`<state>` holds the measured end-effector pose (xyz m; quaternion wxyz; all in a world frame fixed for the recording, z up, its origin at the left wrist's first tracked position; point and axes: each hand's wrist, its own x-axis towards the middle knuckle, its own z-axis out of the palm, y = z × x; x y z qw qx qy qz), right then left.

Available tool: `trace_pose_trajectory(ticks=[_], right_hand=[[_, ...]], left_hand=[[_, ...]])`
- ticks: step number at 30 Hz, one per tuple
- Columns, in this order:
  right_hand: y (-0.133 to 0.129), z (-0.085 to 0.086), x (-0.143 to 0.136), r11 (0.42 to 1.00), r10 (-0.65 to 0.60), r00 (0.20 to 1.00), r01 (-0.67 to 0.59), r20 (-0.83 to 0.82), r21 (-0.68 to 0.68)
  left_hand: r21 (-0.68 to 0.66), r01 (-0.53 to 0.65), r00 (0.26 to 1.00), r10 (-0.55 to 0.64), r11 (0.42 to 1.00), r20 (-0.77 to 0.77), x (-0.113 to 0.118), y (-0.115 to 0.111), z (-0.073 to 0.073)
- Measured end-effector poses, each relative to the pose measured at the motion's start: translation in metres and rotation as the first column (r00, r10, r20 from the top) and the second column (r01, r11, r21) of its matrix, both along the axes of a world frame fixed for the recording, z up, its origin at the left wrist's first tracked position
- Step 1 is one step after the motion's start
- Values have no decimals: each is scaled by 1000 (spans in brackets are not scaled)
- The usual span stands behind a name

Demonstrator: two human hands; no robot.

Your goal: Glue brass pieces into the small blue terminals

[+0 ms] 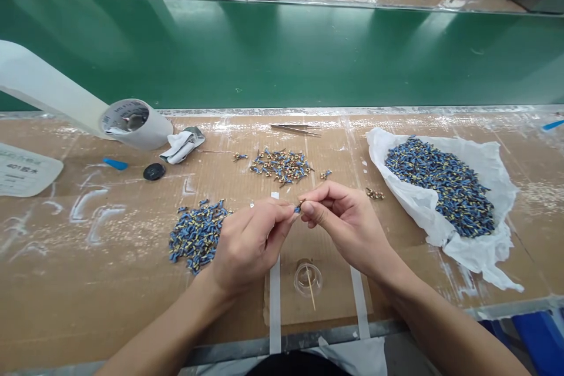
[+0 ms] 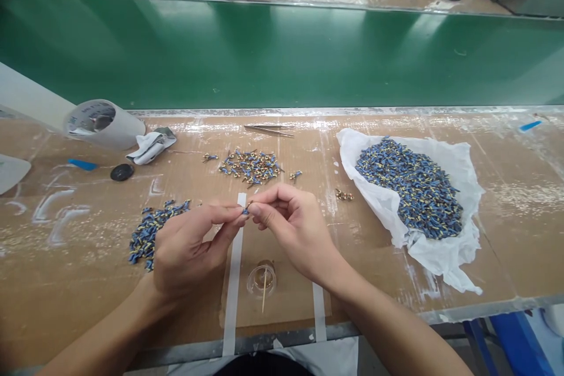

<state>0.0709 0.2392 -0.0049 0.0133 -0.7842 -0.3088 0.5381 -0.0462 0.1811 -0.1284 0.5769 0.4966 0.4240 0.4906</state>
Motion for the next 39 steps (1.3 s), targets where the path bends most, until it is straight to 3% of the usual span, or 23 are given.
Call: trace_pose_trajectory(ticks=[7, 10, 13, 18, 24, 31, 36, 39], right_hand=[[-1, 0, 0, 993, 107, 991, -103, 81, -48], [-1, 0, -2, 998, 52, 995, -49, 85, -36], [2, 2, -3, 999, -46, 999, 46, 23, -12], [5, 6, -1, 998, -67, 996, 66, -66, -7], [6, 4, -1, 992, -124, 989, 121, -81, -38], [0, 5, -11, 997, 59, 994, -64, 95, 52], [-6, 2, -14, 997, -69, 996, 66, 59, 42], [-7, 0, -14, 997, -63, 997, 60, 50, 41]], left_hand=[[14, 39, 999, -39, 999, -39, 0, 0, 1], [-16, 16, 1000, -17, 1000, -26, -1, 3, 3], [-79, -21, 997, 28, 997, 78, -3, 5, 3], [-155, 5, 973, 31, 988, 229, -5, 4, 2], [-135, -10, 995, 24, 991, 101, -9, 6, 2], [-51, 1, 999, -3, 999, -38, -9, 7, 6], [-130, 29, 999, -32, 991, -18, -10, 5, 9], [-124, 53, 998, -57, 991, -33, -11, 6, 8]])
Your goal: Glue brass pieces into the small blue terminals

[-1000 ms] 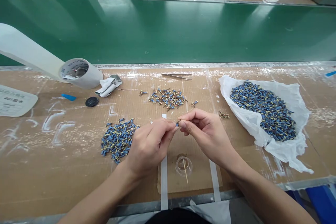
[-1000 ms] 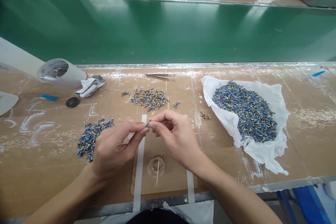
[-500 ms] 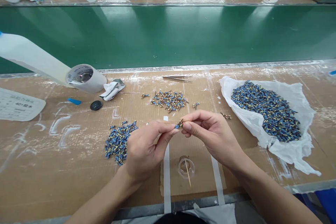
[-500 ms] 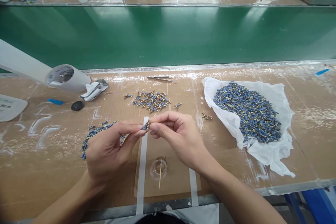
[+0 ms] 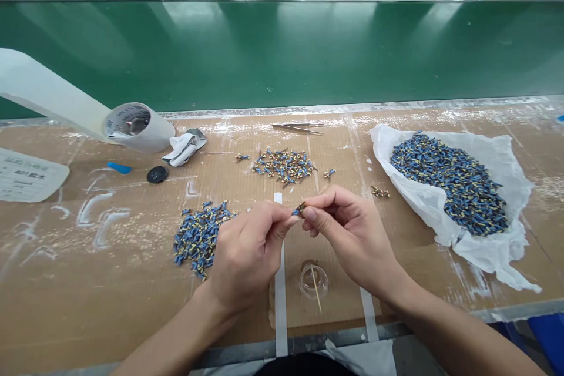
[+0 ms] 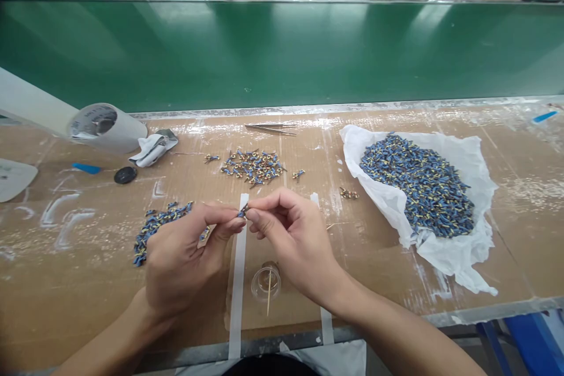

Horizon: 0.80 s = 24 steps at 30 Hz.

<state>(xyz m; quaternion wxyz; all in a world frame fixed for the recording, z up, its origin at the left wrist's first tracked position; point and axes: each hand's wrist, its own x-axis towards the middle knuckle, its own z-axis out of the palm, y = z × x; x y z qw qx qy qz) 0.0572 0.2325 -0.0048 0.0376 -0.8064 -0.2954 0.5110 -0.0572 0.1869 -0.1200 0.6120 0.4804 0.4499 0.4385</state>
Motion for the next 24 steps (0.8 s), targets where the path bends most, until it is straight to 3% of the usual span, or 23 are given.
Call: trace_pose_trajectory(ticks=[4, 13, 19, 24], right_hand=[[3, 1, 2, 995, 97, 995, -97, -2, -40], [4, 4, 7, 975, 133, 991, -132, -10, -177], [-3, 4, 3, 974, 159, 984, -143, 82, -173], [0, 2, 2, 986, 86, 996, -86, -6, -142]], left_hand=[[72, 31, 999, -28, 997, -41, 0, 1, -4], [259, 169, 980, -135, 951, -145, -5, 3, -9], [110, 200, 979, -193, 974, -72, -7, 3, -5], [41, 173, 985, -174, 984, 16, -6, 2, -6]])
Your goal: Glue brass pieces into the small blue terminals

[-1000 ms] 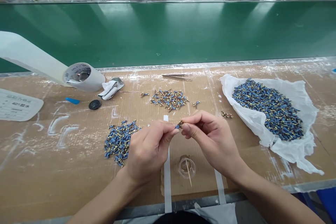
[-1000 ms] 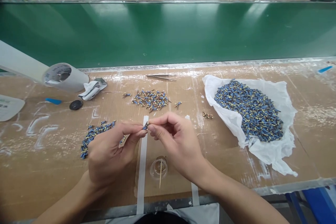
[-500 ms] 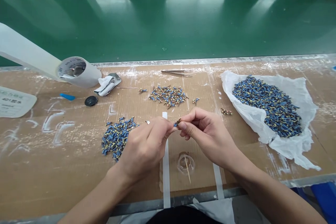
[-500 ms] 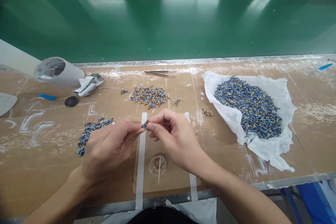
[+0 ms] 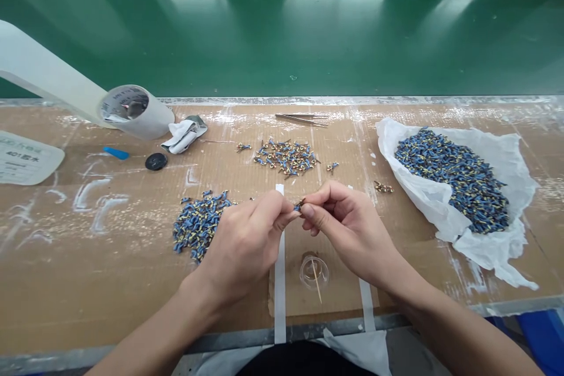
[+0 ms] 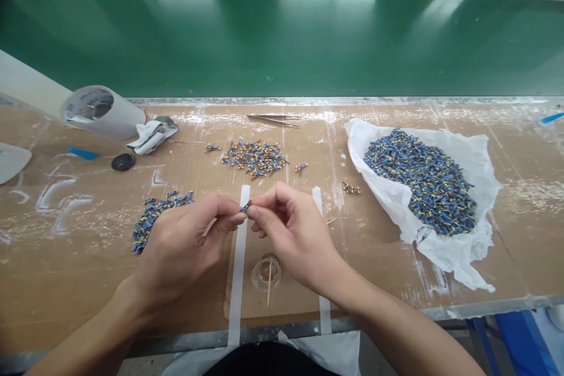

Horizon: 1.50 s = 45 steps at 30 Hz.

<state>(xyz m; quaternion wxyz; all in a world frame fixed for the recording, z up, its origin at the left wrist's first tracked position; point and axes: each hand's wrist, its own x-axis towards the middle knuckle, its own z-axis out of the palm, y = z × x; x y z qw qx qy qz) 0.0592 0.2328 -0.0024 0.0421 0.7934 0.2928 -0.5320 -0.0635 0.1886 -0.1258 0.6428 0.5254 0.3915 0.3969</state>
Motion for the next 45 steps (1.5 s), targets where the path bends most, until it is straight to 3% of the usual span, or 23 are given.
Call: trace_pose_trajectory(ticks=[6, 11, 14, 20, 25, 28, 35, 41, 45], right_hand=[[8, 2, -2, 987, -141, 984, 148, -114, 61], [6, 1, -2, 968, -227, 960, 241, -166, 73], [5, -1, 0, 960, -257, 948, 273, -188, 65], [6, -1, 0, 950, -280, 941, 300, -192, 85], [7, 1, -5, 956, -245, 953, 269, -176, 122], [6, 2, -6, 961, -205, 964, 232, -171, 151], [-1, 0, -3, 965, -117, 985, 142, -125, 222], [7, 1, 1, 979, -155, 962, 180, -226, 95], [6, 2, 1, 984, -115, 971, 141, -209, 114]], left_hand=[[-177, -110, 980, 136, 978, 145, -3, 4, 2], [-406, -69, 906, 228, 911, 357, -4, 5, 5], [-478, -44, 867, 272, 877, 418, -3, 4, 7], [-479, -18, 868, 252, 877, 429, -2, 5, 10], [-360, -148, 924, 259, 921, 283, -1, 1, 6], [-297, -166, 938, 244, 940, 247, -1, 0, 5], [-342, -80, 960, 166, 936, 227, -4, 0, 6], [-362, 28, 951, 87, 932, 297, -8, 2, 1], [-378, 71, 951, 52, 923, 306, -8, 2, 0]])
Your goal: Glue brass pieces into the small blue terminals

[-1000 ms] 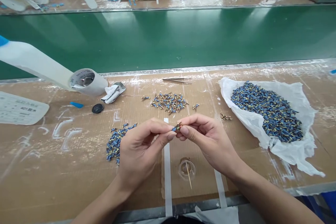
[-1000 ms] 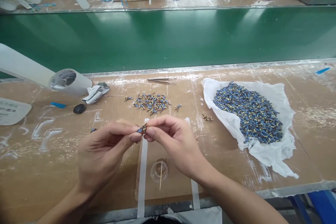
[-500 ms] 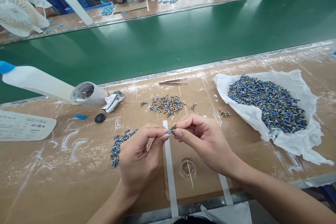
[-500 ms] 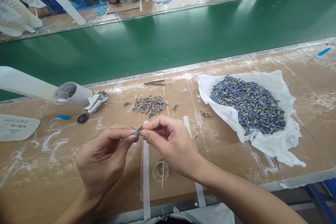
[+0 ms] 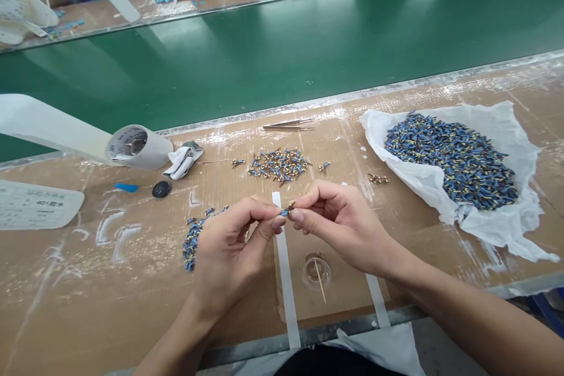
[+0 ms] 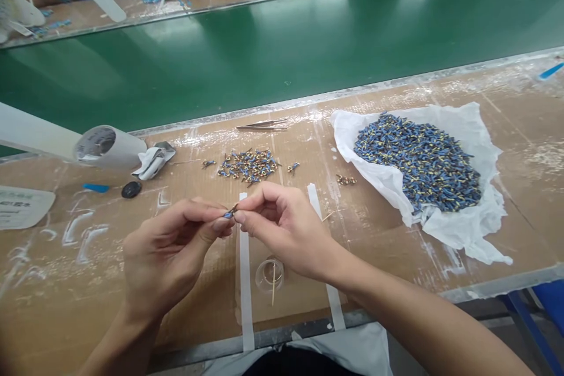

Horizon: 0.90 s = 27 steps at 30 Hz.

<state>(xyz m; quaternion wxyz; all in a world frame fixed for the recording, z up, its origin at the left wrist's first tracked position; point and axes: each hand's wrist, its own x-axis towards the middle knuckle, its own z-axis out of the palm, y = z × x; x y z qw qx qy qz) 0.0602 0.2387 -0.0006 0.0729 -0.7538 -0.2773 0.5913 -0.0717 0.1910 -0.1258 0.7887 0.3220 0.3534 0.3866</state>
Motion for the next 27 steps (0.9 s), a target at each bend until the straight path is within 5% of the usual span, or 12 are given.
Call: trace_pose_trajectory(ticks=[8, 14, 27], right_hand=[[-6, -1, 2, 989, 134, 982, -124, 134, -78], [-2, -5, 3, 997, -59, 998, 60, 21, -47], [-1, -6, 10, 983, -181, 977, 177, -116, -40]], left_hand=[[222, -15, 992, 43, 975, -121, 5, -2, -2], [43, -103, 993, 105, 994, -48, 10, -5, 3], [-64, -74, 994, 79, 995, 77, 10, -1, 0]])
